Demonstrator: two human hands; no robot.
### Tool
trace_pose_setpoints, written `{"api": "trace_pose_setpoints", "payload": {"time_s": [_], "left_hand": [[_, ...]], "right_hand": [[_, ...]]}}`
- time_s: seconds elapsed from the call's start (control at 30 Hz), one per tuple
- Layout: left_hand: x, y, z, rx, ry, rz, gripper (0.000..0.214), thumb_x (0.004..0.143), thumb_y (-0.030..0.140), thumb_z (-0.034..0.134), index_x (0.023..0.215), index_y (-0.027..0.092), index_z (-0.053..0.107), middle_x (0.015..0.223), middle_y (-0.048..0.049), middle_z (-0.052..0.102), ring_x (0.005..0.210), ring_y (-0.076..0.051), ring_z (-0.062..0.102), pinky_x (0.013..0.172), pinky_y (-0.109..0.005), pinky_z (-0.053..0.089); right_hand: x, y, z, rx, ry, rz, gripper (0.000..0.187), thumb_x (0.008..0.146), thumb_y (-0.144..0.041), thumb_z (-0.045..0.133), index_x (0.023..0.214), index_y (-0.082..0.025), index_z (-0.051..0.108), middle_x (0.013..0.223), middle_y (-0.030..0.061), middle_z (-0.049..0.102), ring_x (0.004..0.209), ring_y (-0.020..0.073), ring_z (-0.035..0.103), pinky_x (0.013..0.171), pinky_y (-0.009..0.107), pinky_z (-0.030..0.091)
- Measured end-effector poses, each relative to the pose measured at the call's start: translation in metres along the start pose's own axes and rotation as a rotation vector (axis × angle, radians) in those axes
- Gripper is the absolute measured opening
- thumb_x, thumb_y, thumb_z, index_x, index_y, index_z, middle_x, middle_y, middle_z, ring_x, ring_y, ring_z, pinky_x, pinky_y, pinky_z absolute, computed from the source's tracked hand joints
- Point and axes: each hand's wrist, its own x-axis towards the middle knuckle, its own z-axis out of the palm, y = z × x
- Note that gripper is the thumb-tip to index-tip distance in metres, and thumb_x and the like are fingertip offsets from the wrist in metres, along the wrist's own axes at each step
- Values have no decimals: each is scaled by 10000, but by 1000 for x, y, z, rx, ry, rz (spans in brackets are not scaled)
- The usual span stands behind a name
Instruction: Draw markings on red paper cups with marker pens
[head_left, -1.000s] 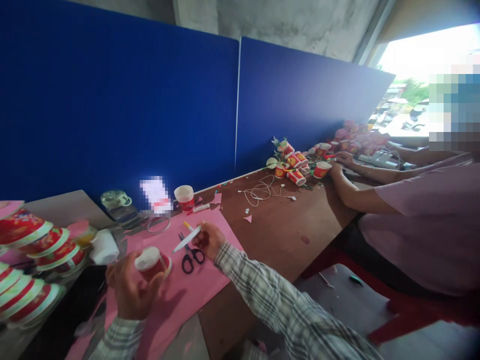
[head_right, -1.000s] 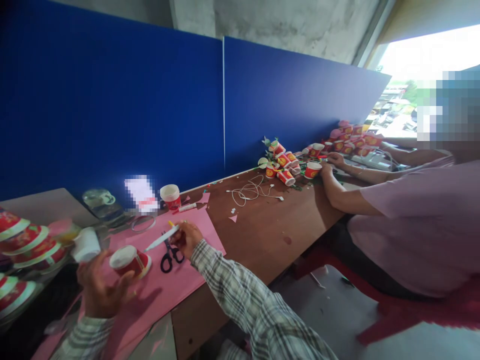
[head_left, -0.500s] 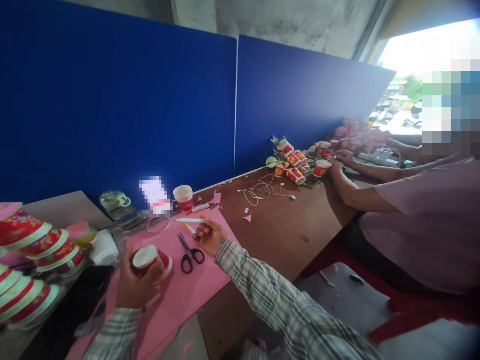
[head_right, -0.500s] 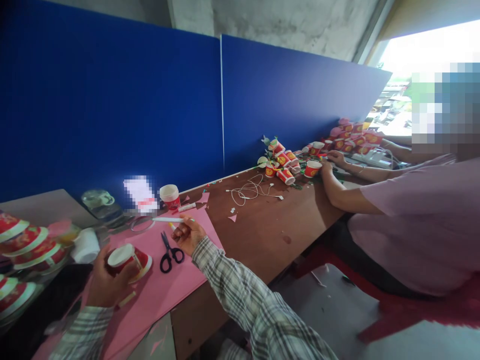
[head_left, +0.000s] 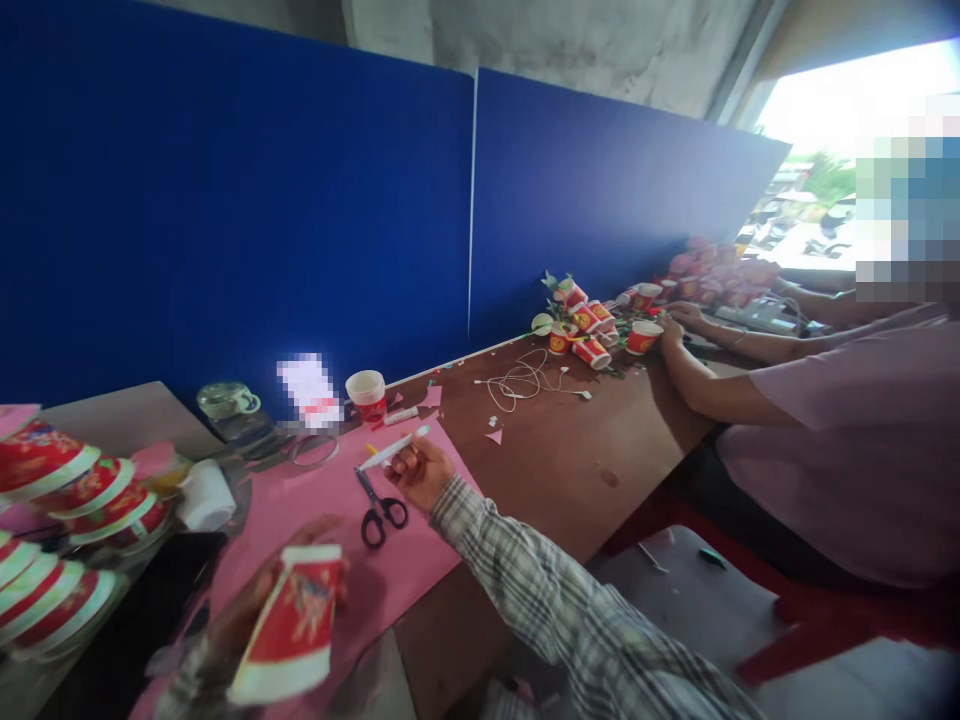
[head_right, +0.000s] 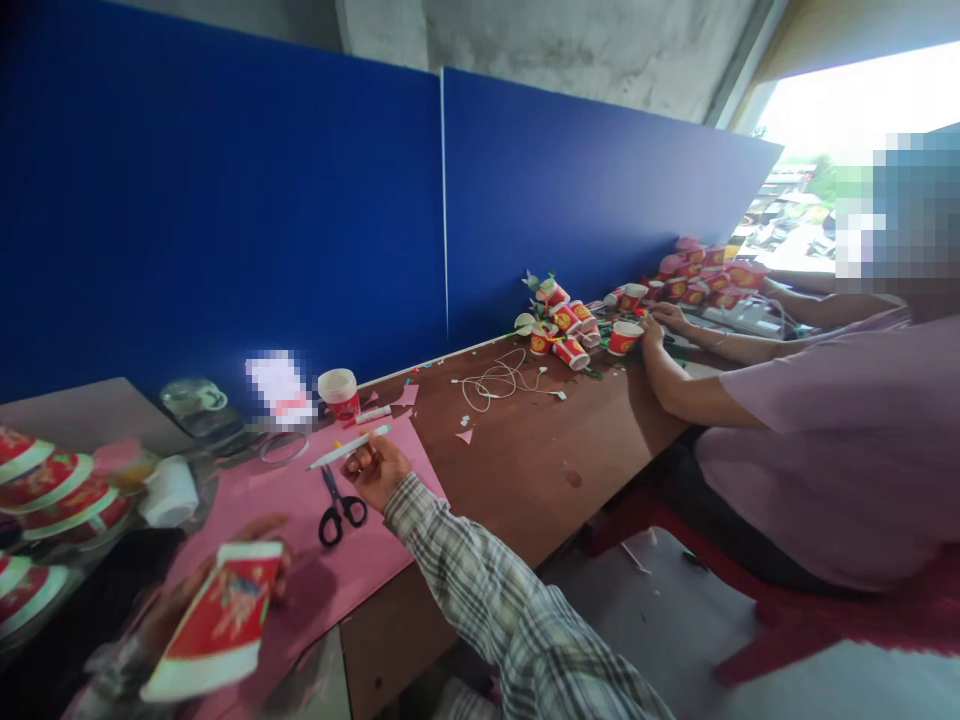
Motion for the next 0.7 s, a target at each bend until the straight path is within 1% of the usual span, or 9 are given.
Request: {"api": "trace_pose_setpoints", "payload": {"time_s": [0.07, 0.13, 0.23, 0.33, 0.37, 0.43, 0.53, 0.63, 0.7], "left_hand": [[-1, -3, 13, 136, -156, -117, 732, 507, 424, 642, 1196, 266, 449, 1079, -124, 553, 856, -301, 572, 745, -459, 408], [4, -7, 17, 227, -117, -150, 641, 526, 330, 653, 1144, 241, 509, 1164, -130, 508, 919, -293, 554, 778, -427, 400], [18, -14, -1, 134, 125, -6, 536, 561, 378, 615, 1077, 246, 551, 1048, -83, 584, 787, -245, 595, 601, -358, 441], [29, -16, -33, -60, 450, 296, 387, 683, 373, 506, 1054, 275, 549, 902, -15, 633, 838, -203, 591, 598, -310, 441], [30, -15, -42, -118, 508, 344, 367, 698, 381, 488, 1043, 277, 555, 907, -13, 634, 868, -202, 584, 611, -308, 449], [29, -11, -53, -219, 510, 359, 375, 742, 441, 399, 1040, 274, 556, 926, -11, 631, 894, -188, 577, 640, -309, 447], [24, -7, -54, -333, 402, 261, 464, 760, 515, 292, 1060, 263, 539, 982, -18, 616, 923, -183, 564, 694, -332, 440], [25, -9, -42, -380, 377, 188, 512, 751, 543, 270, 1092, 251, 518, 1015, -26, 605, 960, -192, 547, 734, -354, 436], [27, -11, -28, -375, 460, 203, 503, 752, 516, 301, 1120, 239, 504, 1022, -43, 601, 962, -201, 548, 740, -354, 443]], "right_hand": [[1, -1, -2, 52, 11, 35, 263, 704, -293, 598, 651, -123, 405, 438, -50, 349, 462, 77, 442, 593, 239, 460], [1, -1, -2, 92, 17, 58, 249, 706, -274, 602, 661, -124, 409, 441, -54, 354, 452, 71, 434, 582, 229, 449], [-1, -1, -2, 134, 22, 74, 222, 705, -255, 608, 691, -128, 426, 442, -58, 365, 443, 70, 428, 572, 224, 438], [0, 0, -2, 153, 23, 76, 217, 699, -247, 626, 720, -132, 444, 445, -60, 375, 441, 71, 434, 569, 223, 437], [0, 0, -2, 155, 25, 74, 215, 699, -248, 632, 739, -135, 454, 445, -62, 375, 438, 70, 434, 567, 222, 437], [1, 1, -2, 156, 26, 70, 220, 705, -268, 638, 794, -147, 477, 447, -65, 378, 437, 71, 440, 565, 221, 437], [1, 4, -3, 149, 11, 83, 258, 716, -306, 638, 876, -160, 499, 466, -60, 406, 461, 80, 477, 580, 233, 455], [-3, 6, -1, 131, -27, 117, 276, 716, -304, 636, 902, -146, 505, 522, -38, 471, 523, 102, 535, 609, 256, 477], [-7, 8, 1, 119, -54, 134, 258, 710, -268, 634, 893, -143, 501, 566, -23, 507, 571, 116, 561, 634, 272, 490]]}}
